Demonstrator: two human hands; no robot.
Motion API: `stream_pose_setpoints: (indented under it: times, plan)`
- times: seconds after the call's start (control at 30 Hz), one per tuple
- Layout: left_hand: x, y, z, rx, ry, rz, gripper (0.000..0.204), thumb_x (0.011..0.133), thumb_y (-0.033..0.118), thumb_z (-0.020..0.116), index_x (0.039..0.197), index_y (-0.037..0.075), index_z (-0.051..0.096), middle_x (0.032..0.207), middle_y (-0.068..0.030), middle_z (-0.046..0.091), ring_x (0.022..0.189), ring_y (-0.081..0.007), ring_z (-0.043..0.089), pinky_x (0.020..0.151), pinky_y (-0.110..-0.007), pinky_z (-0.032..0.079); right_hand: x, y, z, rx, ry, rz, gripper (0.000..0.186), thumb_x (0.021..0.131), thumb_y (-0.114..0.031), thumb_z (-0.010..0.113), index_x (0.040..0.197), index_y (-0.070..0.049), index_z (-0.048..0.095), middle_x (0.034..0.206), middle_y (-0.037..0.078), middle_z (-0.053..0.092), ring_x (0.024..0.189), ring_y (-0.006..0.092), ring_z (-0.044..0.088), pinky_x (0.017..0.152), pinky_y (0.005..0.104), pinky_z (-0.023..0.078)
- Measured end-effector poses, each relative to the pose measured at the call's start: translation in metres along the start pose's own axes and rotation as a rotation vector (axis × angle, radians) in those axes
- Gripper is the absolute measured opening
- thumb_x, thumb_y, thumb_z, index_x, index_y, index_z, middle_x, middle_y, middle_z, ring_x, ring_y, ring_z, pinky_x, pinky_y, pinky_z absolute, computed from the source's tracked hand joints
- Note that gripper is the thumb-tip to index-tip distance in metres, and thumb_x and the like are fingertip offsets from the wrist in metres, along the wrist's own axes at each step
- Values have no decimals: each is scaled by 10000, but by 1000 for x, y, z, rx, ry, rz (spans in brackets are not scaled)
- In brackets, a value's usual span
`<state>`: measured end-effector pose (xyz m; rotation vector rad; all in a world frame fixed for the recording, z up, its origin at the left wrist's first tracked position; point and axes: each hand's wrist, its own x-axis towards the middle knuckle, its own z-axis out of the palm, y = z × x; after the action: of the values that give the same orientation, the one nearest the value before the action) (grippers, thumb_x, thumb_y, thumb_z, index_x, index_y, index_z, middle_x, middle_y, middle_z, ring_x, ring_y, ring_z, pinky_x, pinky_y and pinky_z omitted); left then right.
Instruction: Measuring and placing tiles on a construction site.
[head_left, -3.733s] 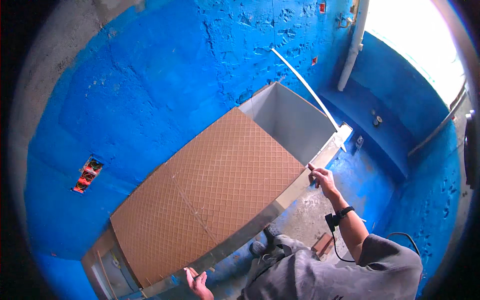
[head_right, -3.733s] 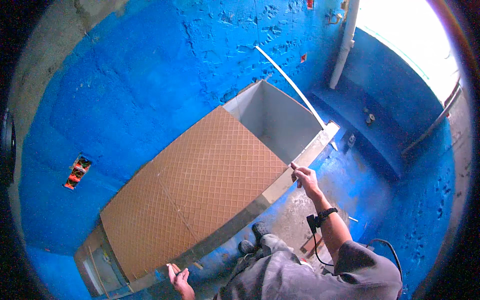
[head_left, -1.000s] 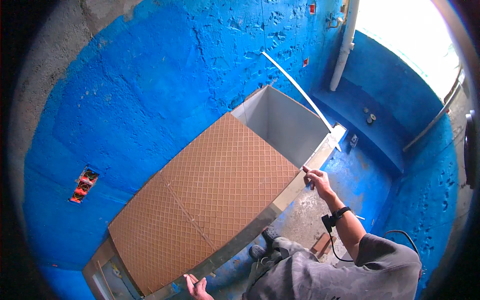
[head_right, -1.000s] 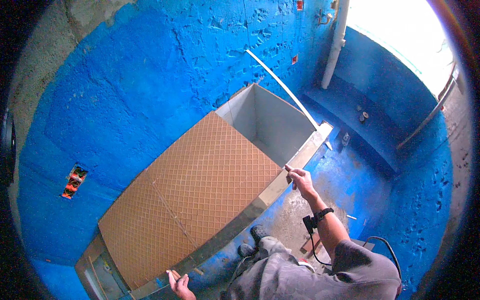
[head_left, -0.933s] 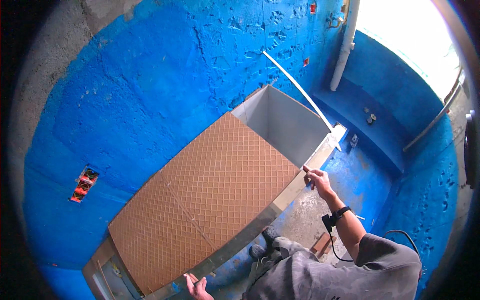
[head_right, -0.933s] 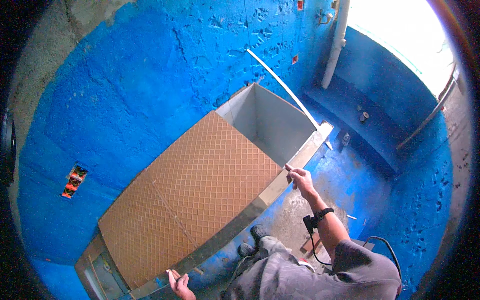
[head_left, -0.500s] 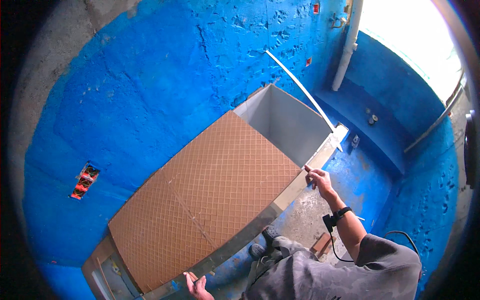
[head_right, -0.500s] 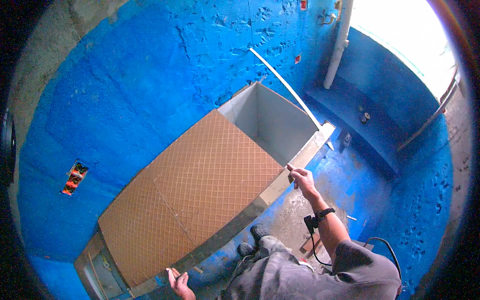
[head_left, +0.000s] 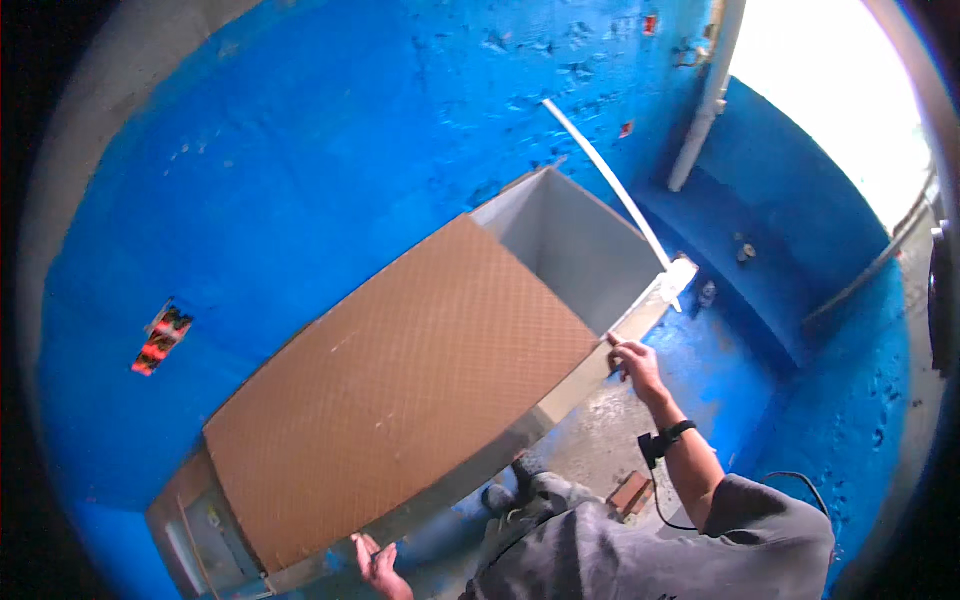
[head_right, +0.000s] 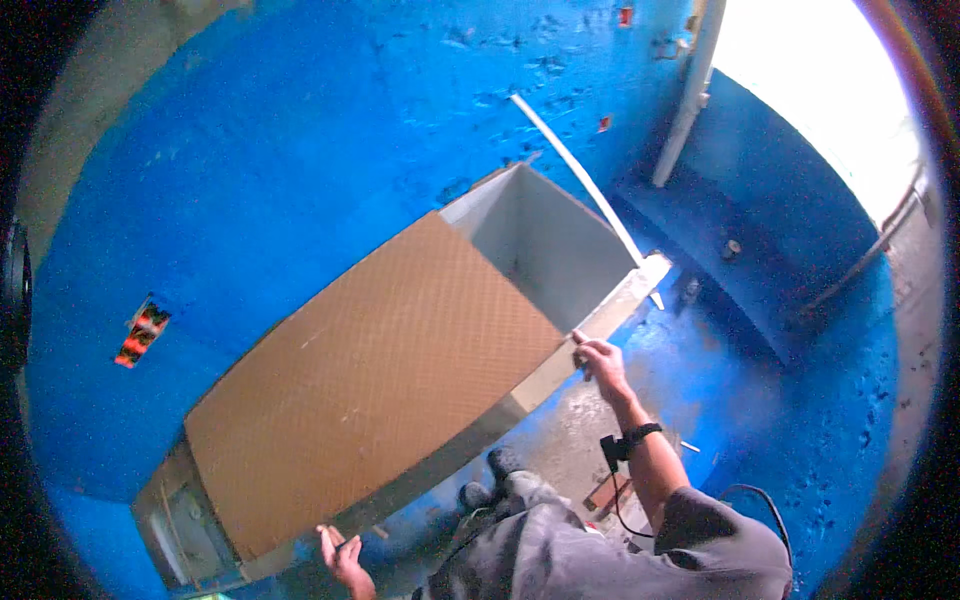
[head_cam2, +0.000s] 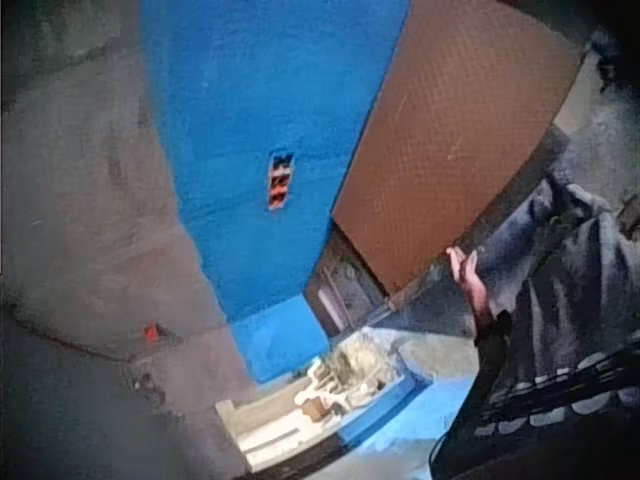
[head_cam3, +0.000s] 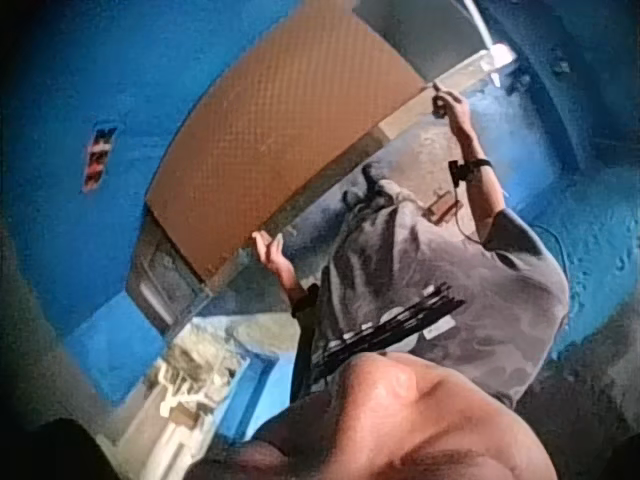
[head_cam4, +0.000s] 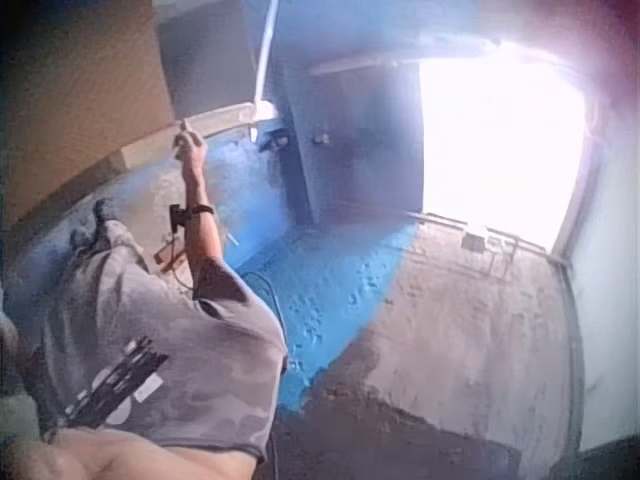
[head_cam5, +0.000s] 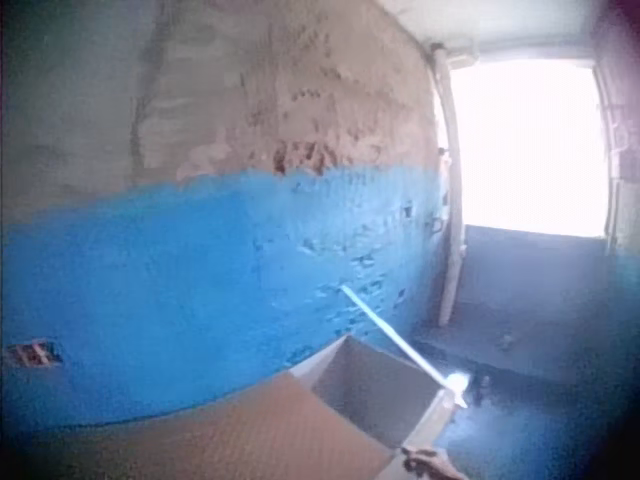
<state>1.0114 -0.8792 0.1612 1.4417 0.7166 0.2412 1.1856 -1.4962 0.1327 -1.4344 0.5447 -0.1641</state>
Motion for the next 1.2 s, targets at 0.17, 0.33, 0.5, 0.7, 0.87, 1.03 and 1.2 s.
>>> stream_pose_setpoints:
  times: [0.17, 0.33, 0.5, 0.7, 0.87, 1.03, 1.2]
  plan:
    - [-31, 75, 46, 15, -89, -72, 803, 898, 77, 561, 1589, -80, 183, 1674, -269, 126, 1563, -361, 148, 1173, -398, 363, -6, -6, 1, 20, -19, -31, 221, 946, -162, 611, 868, 20, 708, 1285, 198, 685, 529, 85, 554, 475, 229, 451]
    - [-1, 10, 8, 5, 8, 2, 866, 772, -15, 597, 1592, 40, 325, 1673, -99, 295, 1512, -273, 343, 968, -312, 476, 0, 4, -2, 10, -32, -28, 209, 939, -166, 630, 924, 21, 724, 1333, 154, 671, 685, 110, 638, 514, 250, 477]
    - [9, -16, -1, -128, -5, 115, 698, 781, -69, 689, 1452, -74, 495, 1465, -186, 543, 1384, -286, 501, 1155, -395, 396, 6, 18, -20, -153, -15, -62, 357, 961, -289, 650, 1202, -31, 703, 1001, 66, 733, 799, 134, 634, 685, 267, 497]
    - [24, -64, -12, -218, -64, 265, 540, 954, -101, 546, 1481, -51, 445, 1633, -160, 337, 1417, -309, 468, 939, -361, 593, 20, 31, -30, -276, -66, -230, 246, 989, -287, 631, 1025, -55, 704, 773, -17, 639, 526, 53, 442, 465, 212, 330]
    - [19, -54, -16, 446, 160, 576, 427, 975, 32, 602, 1398, 0, 555, 1511, -201, 512, 1289, -300, 612, 866, -324, 594, 27, 49, 3, -497, -7, -420, 298, 987, -261, 581, 1034, 14, 689, 1208, 125, 727, 522, 78, 516, 428, 217, 380]
    - [20, -45, -9, 533, 264, 691, 405, 950, 104, 655, 1341, 13, 599, 1426, -184, 592, 1207, -333, 653, 836, -352, 598, 76, 69, -55, -730, -110, -325, 165, 957, -129, 649, 1028, 19, 659, 1499, 173, 544, 1077, 215, 655, 789, 308, 568]
    - [19, -45, -7, 434, 221, 534, 420, 945, 123, 674, 1342, 10, 598, 1425, -185, 591, 1233, -346, 633, 911, -373, 579, 65, 61, -46, -626, -137, -381, 254, 956, -103, 661, 1180, 16, 650, 1383, 157, 637, 966, 173, 659, 668, 267, 551]
